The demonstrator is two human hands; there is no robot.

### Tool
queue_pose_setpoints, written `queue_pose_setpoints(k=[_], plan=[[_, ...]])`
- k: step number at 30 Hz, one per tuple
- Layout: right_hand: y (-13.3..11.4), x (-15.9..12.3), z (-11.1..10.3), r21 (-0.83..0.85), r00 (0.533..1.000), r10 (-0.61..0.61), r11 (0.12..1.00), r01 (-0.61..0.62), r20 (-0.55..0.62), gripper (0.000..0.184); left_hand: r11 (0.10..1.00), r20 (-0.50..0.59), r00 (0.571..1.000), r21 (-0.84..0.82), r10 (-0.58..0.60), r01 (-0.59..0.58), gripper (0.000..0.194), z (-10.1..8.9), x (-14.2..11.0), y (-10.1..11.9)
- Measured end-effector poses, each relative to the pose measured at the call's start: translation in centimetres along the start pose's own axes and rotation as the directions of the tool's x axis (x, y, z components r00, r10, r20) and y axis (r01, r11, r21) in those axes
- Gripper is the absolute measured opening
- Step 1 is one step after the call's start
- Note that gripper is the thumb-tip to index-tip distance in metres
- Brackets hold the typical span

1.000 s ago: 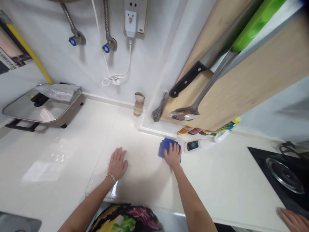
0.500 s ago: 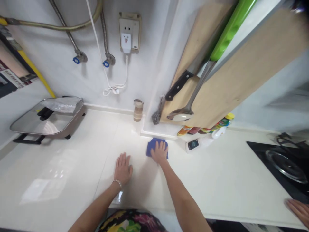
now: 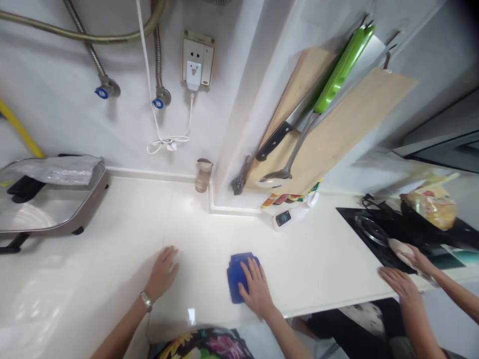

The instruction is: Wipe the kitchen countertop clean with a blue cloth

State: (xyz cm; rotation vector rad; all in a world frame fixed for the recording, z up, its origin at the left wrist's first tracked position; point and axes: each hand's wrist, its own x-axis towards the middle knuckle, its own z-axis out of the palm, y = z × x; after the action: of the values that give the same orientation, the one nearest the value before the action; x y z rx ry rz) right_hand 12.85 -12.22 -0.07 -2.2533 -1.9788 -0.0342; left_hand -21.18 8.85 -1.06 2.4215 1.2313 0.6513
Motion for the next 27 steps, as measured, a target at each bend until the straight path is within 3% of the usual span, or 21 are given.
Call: queue_pose_setpoints(k=[3,7,12,18,21,24,27], plan=[[1.7,-1.2,0.1,-0.049,0.995,0.101,0.994,-0.102,-0.021,0.066,0.996,-0.132,0.990,0.073,-0.046,0.056,0.051,-2.8,-1.3,-4.0],[3.2,1.3,0.5,-0.123,0.969,0.244,0.962,-0.245,-0.026,0.065,0.971,-0.199,0.973,0.179,-0.120,0.156,0.057,-5.2,-3.7,-6.7],[5.3,7.1,1.0,-0.159,0.913,0.407,0.901,-0.405,-0.021,0.066,0.932,-0.222,0.945,0.219,-0.239,0.287,0.065,-4.9,-5.2,-5.3],[7.5,13.9,1.6,-0.104,0.871,0.491,0.866,-0.489,-0.005,0.070,0.920,-0.266,0.942,0.275,-0.205,0.278,0.066,-4.5,-4.8,-3.7],[6.5,17.0,1.3,-0.089,0.834,0.550,0.834,-0.545,0.045,0.071,0.920,-0.260,0.942,0.269,-0.214,0.283,0.068,-4.8,-4.8,-3.6],[3.5,19.6,0.7,-0.109,0.803,0.591,0.805,-0.583,0.077,0.071,0.917,-0.237,0.947,0.281,-0.219,0.282,0.070,-5.1,-4.8,-3.3],[-0.5,21.1,0.6,-0.130,0.831,0.551,0.832,-0.540,0.076,0.071,0.917,-0.224,0.954,0.298,-0.201,0.264,0.070,-5.4,-4.6,-2.9]])
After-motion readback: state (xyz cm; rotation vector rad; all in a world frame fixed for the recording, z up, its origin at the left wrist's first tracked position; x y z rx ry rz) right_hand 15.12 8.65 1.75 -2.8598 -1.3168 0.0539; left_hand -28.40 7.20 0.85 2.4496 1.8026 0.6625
